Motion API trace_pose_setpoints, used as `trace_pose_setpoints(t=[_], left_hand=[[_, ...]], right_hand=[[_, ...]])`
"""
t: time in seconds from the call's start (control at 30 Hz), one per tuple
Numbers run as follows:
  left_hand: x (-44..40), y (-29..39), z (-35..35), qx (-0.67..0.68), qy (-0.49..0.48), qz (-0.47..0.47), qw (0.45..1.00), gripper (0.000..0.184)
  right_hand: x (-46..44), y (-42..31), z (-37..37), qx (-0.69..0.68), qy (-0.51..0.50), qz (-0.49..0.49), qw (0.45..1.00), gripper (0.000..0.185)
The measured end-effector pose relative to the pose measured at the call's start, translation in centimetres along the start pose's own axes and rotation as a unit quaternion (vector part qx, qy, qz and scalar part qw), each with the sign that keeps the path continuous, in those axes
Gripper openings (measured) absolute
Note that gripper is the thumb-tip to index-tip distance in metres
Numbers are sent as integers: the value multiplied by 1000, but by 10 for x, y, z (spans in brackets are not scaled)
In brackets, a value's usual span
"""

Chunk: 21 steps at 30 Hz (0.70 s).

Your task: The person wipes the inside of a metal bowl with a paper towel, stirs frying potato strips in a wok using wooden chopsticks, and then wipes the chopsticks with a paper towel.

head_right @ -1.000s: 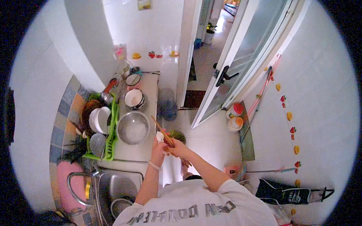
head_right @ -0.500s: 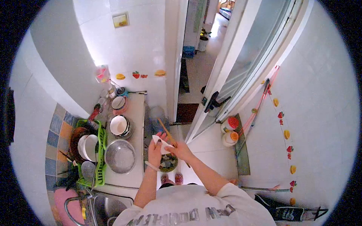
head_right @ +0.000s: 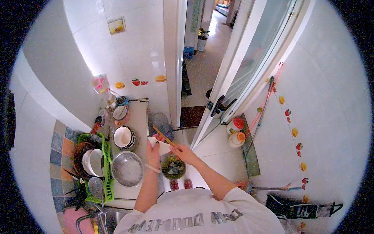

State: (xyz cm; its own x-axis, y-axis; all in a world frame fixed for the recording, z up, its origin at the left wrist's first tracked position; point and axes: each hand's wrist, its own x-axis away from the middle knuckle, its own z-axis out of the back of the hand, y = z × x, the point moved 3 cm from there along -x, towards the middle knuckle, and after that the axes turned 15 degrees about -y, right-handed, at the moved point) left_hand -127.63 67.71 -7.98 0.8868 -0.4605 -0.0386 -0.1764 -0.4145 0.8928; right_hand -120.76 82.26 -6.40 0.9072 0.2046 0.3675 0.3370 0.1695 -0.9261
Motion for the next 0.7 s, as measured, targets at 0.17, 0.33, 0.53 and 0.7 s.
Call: trace_pose_setpoints(t=[0.17, 0.33, 0.53, 0.7], left_hand=[[-3, 13, 15, 12, 42, -10, 999, 41], [-4, 19, 23, 45, 16, -48, 998, 40], [-3, 28, 26, 59, 1, -50, 997, 40], [-1, 39, 23, 27, -1, -52, 998, 38]], right_hand=[[0, 2, -11, 35, -38, -22, 998, 50], [-1, 4, -20, 23, -36, -53, 998, 50], [-4, 7, -27, 25, -45, -47, 998, 52], [-6, 9, -32, 11, -38, -50, 998, 53]])
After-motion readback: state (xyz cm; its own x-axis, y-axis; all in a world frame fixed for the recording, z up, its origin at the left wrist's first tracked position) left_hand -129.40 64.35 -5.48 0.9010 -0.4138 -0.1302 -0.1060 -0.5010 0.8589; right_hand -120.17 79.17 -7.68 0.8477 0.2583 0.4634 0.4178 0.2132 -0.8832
